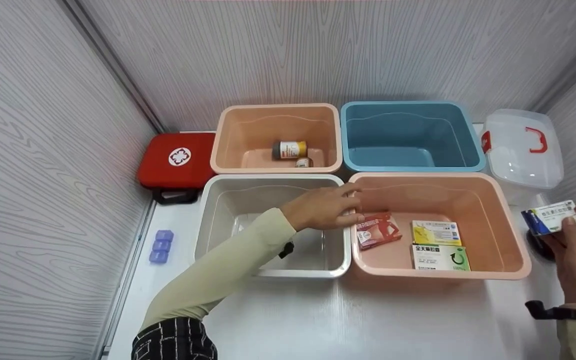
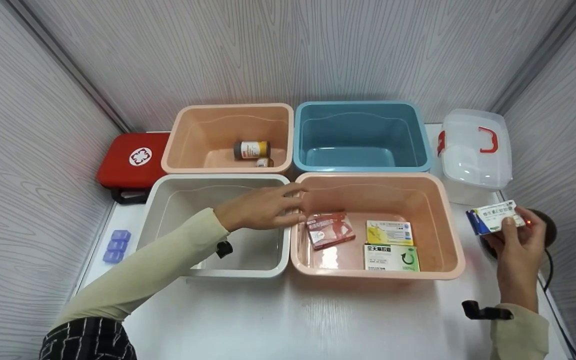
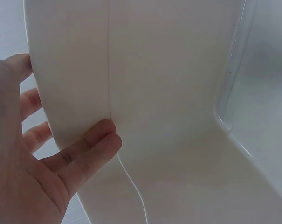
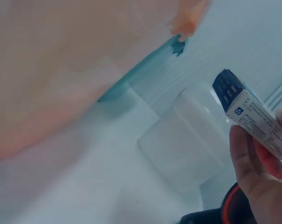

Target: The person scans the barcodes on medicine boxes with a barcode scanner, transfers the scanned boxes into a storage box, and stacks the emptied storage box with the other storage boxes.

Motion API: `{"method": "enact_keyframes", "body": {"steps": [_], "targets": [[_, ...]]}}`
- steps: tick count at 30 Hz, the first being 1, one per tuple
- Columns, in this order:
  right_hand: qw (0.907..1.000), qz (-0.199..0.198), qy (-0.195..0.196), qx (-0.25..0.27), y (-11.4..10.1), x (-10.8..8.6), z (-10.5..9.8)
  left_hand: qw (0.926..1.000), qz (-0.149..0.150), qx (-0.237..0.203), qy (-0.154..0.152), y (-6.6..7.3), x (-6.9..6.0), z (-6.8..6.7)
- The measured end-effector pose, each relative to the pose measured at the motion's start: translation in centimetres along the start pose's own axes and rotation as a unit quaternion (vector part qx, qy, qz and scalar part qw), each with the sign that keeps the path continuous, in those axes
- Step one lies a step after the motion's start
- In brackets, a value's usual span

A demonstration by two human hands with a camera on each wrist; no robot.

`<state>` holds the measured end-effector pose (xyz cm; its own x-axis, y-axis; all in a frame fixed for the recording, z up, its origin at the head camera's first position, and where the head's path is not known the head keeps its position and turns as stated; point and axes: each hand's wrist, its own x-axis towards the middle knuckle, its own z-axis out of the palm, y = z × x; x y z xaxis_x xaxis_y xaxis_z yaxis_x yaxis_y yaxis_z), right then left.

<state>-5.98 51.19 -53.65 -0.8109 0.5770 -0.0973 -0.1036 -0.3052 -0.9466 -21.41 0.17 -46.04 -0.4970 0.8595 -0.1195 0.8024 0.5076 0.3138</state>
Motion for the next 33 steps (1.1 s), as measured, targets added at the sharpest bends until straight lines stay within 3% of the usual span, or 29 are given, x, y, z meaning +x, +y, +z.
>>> {"method": "enact_keyframes", "body": {"steps": [5, 13, 17, 20, 23, 26, 30, 33], "targets": [[0.9967, 0.05, 0.056, 0.032, 1.9, -0.7, -0.3, 1.0, 0.001, -0.002, -0.001, 0.1, -0.1, -0.1], [0.9885, 0.101, 0.074, 0.085, 3.5, -1.2, -0.4, 0.9999, 0.001, -0.009, -0.005, 0.0, -0.1, -0.1], [0.9894, 0.097, 0.067, 0.084, 3.0, -1.0, -0.2, 1.0, 0.004, -0.007, -0.004, 0.0, 0.0, -0.1], [0.9946, 0.062, 0.056, 0.061, 1.3, -0.2, 0.5, 0.9999, 0.003, -0.01, -0.003, 0.0, 0.0, -0.2], [0.9986, 0.03, 0.042, 0.012, -1.1, 0.6, 1.5, 0.9999, 0.001, -0.008, -0.006, 0.1, 0.0, -0.2], [0.9951, 0.021, 0.029, -0.092, -3.3, 1.1, 3.1, 0.9999, -0.002, -0.01, -0.012, 0.1, 0.0, -0.2], [0.969, -0.017, -0.01, -0.246, -5.4, 2.0, 5.7, 0.9997, -0.006, -0.017, -0.018, 0.0, 0.1, -0.2], [0.9572, -0.081, -0.065, -0.27, -6.7, 3.0, 7.7, 0.9996, -0.007, -0.021, -0.018, 0.0, 0.1, -0.1]]}}
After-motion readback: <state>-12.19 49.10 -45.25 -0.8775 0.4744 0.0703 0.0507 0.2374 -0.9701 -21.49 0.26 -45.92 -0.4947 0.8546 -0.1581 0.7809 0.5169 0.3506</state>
